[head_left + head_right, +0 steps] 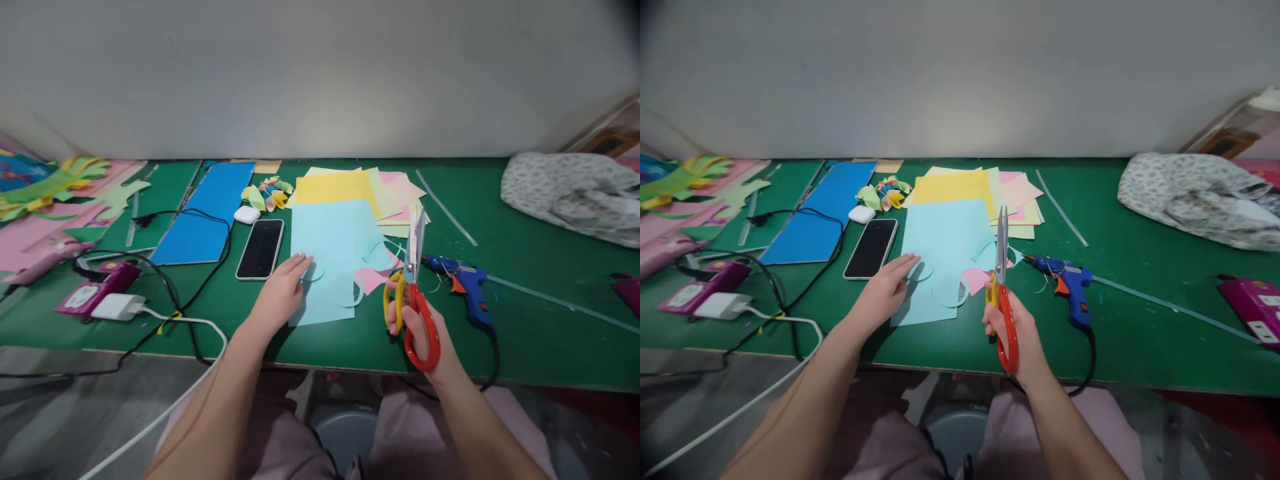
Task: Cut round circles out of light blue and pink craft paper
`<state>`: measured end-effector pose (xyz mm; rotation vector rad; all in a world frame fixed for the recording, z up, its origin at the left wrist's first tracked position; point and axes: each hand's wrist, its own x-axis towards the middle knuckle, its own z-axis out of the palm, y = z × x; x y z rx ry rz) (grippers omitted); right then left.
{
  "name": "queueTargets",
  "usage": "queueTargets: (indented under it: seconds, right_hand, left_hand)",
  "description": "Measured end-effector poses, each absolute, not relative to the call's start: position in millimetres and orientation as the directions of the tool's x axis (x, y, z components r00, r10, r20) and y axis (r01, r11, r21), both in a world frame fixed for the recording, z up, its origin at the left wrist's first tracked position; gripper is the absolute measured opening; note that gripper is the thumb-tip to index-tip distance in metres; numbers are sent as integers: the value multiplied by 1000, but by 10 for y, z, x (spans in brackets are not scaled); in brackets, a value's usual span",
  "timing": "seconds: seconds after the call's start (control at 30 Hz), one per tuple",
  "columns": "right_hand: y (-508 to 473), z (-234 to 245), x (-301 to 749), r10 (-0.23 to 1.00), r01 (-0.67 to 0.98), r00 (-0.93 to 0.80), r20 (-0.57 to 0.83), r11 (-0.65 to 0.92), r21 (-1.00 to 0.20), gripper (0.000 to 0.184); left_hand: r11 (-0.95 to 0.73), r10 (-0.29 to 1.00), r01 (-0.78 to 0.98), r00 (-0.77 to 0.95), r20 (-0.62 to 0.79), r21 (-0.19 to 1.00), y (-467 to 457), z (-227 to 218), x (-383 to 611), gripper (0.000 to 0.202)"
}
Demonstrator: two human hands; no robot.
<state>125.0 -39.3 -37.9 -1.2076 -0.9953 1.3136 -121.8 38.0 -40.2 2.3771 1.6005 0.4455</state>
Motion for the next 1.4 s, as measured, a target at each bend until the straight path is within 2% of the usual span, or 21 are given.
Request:
queueTargets:
  seconds: [0.17, 0.27, 0.37, 0.47, 0.63, 0.77, 0.8, 0.87, 0.9, 0.93, 1.0, 1.03, 1.2, 1.3, 1.4]
  right_hand:
    - [-404, -367, 1260, 994, -116, 51, -93, -86, -989, 53]
    - [-409, -412, 1275, 997, -105, 29, -70, -67, -992, 51]
    - [-406, -468, 1286, 998, -112, 18, -65, -62, -992, 49]
    - [-395, -513, 1288, 999, -156, 18, -48, -45, -987, 46]
    - [-392, -538, 1308, 997, -188, 40, -58, -50, -981, 41]
    - [-247, -367, 1436, 985, -5, 137, -109, -109, -994, 43]
    - [-154, -285, 1495, 981, 92, 172, -89, -106, -990, 45]
    - [114, -87, 1632, 980, 176, 195, -47, -82, -981, 45]
    - [283, 18, 1700, 986, 353, 168, 3, -57, -934, 44]
    - [469, 118, 1762, 989, 557, 142, 53, -35, -830, 41]
    - [861, 275, 1845, 996, 902, 66, 65, -32, -431, 43]
    - [1049, 323, 1863, 997, 934, 58, 51, -36, -355, 42]
    - [1696, 281, 1805, 999, 985, 8, -33, -13, -170, 36]
    - [1830, 194, 1777, 998, 993, 5, -55, -11, -115, 32]
    - [1807, 177, 1722, 1000, 995, -4, -14, 3, -95, 29]
  left_hand:
    - [-259, 965, 849, 206, 162, 461, 350, -369, -1267, 59]
    - [-239, 970, 841, 185, 157, 486, 382, -374, -1219, 61]
    - [-249, 968, 855, 237, 83, 454, 415, -369, -1140, 66]
    - [-286, 953, 874, 300, 27, 393, 431, -371, -1088, 59]
    - [-346, 936, 873, 344, 68, 344, 498, -405, -1099, 47]
    - [-313, 944, 886, 329, 14, 342, 582, -363, -1090, 44]
    - [-314, 943, 886, 332, 5, 341, 590, -338, -1070, 44]
    - [-339, 932, 873, 361, 2, 349, 580, -279, -1002, 45]
    - [-365, 920, 859, 393, -6, 360, 561, -247, -957, 47]
    - [-396, 901, 839, 434, -21, 373, 533, -216, -909, 51]
    - [-453, 844, 798, 527, -97, 398, 463, -162, -821, 64]
    - [-464, 823, 793, 551, -138, 396, 428, -140, -790, 71]
    - [-458, 802, 832, 538, -260, 313, 340, -71, -874, 95]
    - [-438, 817, 849, 513, -264, 294, 366, -64, -1051, 91]
    - [-420, 833, 860, 492, -253, 288, 423, -98, -1182, 79]
